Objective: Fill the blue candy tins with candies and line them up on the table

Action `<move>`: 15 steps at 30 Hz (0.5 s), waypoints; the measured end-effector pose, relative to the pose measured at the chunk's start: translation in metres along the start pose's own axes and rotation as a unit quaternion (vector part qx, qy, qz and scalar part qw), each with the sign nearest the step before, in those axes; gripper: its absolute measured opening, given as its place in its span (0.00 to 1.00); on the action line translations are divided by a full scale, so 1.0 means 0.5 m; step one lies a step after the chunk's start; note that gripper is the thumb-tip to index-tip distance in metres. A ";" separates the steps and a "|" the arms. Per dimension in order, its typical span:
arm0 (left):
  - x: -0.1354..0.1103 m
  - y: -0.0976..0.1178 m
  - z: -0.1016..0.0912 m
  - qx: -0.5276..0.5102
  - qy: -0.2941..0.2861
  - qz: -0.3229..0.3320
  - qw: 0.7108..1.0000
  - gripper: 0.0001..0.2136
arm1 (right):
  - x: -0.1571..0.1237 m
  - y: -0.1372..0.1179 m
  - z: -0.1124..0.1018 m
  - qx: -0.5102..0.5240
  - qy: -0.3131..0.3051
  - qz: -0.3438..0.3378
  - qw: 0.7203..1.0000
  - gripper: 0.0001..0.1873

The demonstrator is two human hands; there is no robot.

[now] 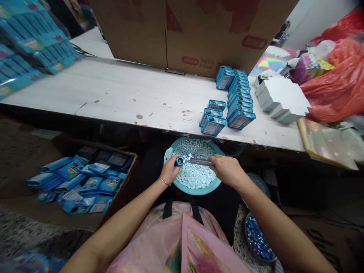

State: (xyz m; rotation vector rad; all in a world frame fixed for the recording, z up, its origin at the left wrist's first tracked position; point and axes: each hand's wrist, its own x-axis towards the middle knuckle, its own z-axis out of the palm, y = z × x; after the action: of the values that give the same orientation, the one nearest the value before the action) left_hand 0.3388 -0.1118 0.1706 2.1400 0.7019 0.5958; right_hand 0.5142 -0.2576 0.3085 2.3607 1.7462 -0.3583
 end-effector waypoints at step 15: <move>-0.016 -0.009 -0.056 -0.048 0.064 -0.042 0.996 0.18 | 0.149 -0.059 0.340 0.265 0.015 0.041 0.963 0.13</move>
State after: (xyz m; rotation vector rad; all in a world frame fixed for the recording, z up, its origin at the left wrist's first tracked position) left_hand 0.3143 -0.0997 0.1819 1.9869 0.8126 0.7106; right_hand 0.4924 -0.2301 0.1239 2.7903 1.7215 -0.8766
